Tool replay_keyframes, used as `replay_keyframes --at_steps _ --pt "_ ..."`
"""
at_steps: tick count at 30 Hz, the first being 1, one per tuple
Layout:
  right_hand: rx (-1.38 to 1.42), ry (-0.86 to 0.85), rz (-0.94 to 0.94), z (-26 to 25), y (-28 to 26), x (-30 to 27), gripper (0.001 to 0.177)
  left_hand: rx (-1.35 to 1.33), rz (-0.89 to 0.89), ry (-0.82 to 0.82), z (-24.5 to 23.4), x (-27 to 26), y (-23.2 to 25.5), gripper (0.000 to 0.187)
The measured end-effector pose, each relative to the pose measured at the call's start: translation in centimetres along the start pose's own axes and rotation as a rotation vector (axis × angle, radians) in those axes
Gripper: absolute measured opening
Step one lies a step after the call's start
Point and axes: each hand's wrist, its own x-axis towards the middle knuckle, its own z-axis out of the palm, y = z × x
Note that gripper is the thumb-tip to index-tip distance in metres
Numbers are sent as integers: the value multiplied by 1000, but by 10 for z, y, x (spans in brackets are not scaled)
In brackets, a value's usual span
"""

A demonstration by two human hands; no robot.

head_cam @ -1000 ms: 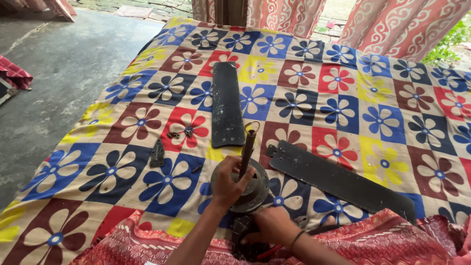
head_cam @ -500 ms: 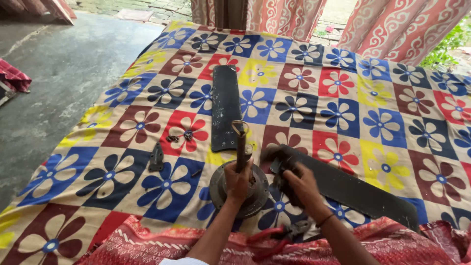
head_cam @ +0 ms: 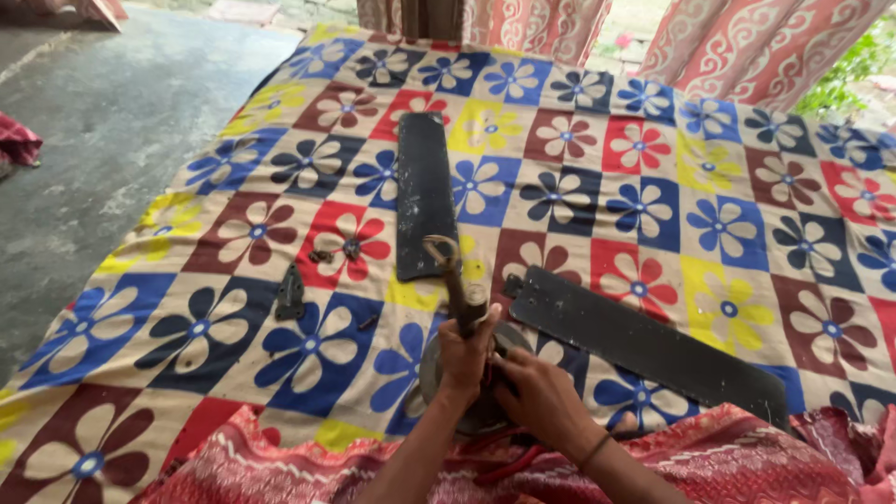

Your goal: The person disassembles and reassembles parts of an electric fan, including the motor housing and fan blades. They use pliers to manipulate wires and fasteners, repeatedly attaching and detaching components on a patterned cloth surface.

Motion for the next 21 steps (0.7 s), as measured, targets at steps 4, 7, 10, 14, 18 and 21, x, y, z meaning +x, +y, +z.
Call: replay_keyframes --at_steps 4,7,10,14,18,21 --pt "104 -118 -57 -3 8 -5 18 25 68 -27 0 -1 2 46" --pt "133 32 -214 0 24 9 25 32 -34 -28 1 1 5 44" --pt "-162 -8 -89 8 40 36 13 33 -54 -77 -1 -1 6 35" --pt "-91 183 -146 17 65 51 31 57 -2 -165 5 -2 4 34" --pt "112 109 -19 31 89 32 38 177 18 -217 13 -11 -8 36" --pt "200 22 -37 34 89 25 54 135 33 -170 11 -4 -6 43"
